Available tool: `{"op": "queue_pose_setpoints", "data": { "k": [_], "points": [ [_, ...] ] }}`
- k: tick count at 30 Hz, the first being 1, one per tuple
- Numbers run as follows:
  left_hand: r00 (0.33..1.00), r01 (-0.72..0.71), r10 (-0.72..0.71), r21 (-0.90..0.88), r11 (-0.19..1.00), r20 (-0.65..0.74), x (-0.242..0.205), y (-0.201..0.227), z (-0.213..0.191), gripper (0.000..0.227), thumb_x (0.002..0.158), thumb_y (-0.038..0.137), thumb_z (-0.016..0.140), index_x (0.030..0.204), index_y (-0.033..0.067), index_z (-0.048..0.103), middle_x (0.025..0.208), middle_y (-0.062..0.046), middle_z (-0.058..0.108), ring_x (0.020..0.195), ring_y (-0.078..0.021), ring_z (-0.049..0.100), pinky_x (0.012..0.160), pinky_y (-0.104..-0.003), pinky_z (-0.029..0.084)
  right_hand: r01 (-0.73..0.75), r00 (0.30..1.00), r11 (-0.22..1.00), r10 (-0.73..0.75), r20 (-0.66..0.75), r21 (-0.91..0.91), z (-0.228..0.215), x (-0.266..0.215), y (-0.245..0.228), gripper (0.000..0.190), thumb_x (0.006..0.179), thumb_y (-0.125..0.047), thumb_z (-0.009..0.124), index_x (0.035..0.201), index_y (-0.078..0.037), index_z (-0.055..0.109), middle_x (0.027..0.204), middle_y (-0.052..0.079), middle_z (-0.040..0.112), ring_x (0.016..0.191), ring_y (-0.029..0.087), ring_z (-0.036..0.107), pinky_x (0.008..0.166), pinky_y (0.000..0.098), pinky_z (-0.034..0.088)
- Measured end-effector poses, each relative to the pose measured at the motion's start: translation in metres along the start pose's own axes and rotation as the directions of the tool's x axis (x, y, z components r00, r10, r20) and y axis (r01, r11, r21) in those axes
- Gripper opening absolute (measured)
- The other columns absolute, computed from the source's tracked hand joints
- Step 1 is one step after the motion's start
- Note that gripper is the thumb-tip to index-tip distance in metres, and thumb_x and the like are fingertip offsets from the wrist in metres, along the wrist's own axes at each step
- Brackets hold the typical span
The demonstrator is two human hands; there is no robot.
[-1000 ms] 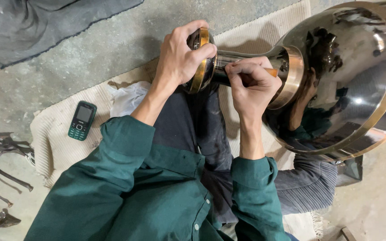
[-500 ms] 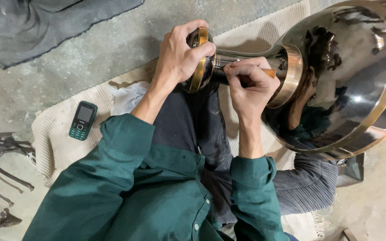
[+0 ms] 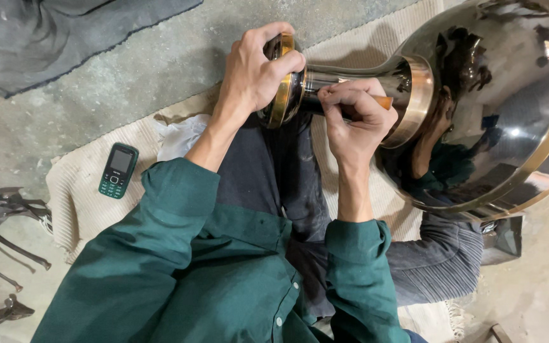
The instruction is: The person sits on the floor and uses a small tool to rub and polish the neck and base of a large, shiny metal vessel. The person holds the vessel steady with one hand while working on the surface with the other.
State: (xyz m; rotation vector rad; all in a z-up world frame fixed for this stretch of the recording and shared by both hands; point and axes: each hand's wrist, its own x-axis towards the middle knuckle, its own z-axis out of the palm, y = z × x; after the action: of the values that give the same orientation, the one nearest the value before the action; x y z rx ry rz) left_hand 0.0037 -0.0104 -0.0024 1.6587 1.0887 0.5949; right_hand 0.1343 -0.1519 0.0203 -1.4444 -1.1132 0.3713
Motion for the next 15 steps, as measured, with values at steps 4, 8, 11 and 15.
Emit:
{"op": "queue_pose_setpoints", "data": {
  "k": [4,8,11,15],
  "points": [
    [0.998,0.058,-0.059,0.031,0.998,0.025,-0.0004,0.002,-0.0004,0.062,0.065,0.05,0.065,0.112,0.0103,0.075,0.096,-0.013,0.076,0.09,-0.0299,0.071,0.079,-0.041,0.052,0.031,0.999,0.999,-0.031,-0.025,-0.022,0.0008,-0.0006,0.0038,0.018,0.088,0.017,0.08,0.086,0.002,0.071,0.098,0.009,0.067,0.091,0.015,0.071,0.082,0.0263,0.063],
    [1.0,0.005,-0.004,0.041,0.999,-0.005,0.0021,0.0025,0.0027,0.056,0.066,0.05,0.067,0.106,0.011,0.076,0.094,-0.011,0.075,0.09,-0.028,0.07,0.081,-0.041,0.054,0.053,0.998,0.997,-0.051,0.026,-0.061,-0.0058,-0.0022,0.0058,0.017,0.088,0.017,0.081,0.087,0.002,0.072,0.097,0.009,0.068,0.092,0.016,0.072,0.083,0.0264,0.062],
    [1.0,0.029,-0.03,0.059,0.998,0.006,0.0031,0.001,0.0027,0.054,0.065,0.05,0.065,0.103,0.0119,0.075,0.093,-0.011,0.075,0.09,-0.0289,0.071,0.08,-0.04,0.053,0.054,0.998,0.998,-0.053,0.039,-0.022,-0.0064,-0.0028,0.0045,0.017,0.09,0.016,0.081,0.088,0.002,0.071,0.098,0.009,0.067,0.093,0.017,0.073,0.085,0.0278,0.062],
    [1.0,0.002,-0.002,0.053,0.999,0.002,0.0043,-0.0053,0.0065,0.053,0.067,0.051,0.066,0.103,0.0128,0.077,0.097,-0.012,0.076,0.096,-0.03,0.071,0.083,-0.039,0.054,0.016,1.0,1.0,-0.016,-0.009,0.005,-0.0049,-0.0023,0.0082,0.017,0.088,0.014,0.082,0.086,0.001,0.071,0.098,0.009,0.068,0.09,0.017,0.073,0.08,0.0277,0.063]
  ]
}}
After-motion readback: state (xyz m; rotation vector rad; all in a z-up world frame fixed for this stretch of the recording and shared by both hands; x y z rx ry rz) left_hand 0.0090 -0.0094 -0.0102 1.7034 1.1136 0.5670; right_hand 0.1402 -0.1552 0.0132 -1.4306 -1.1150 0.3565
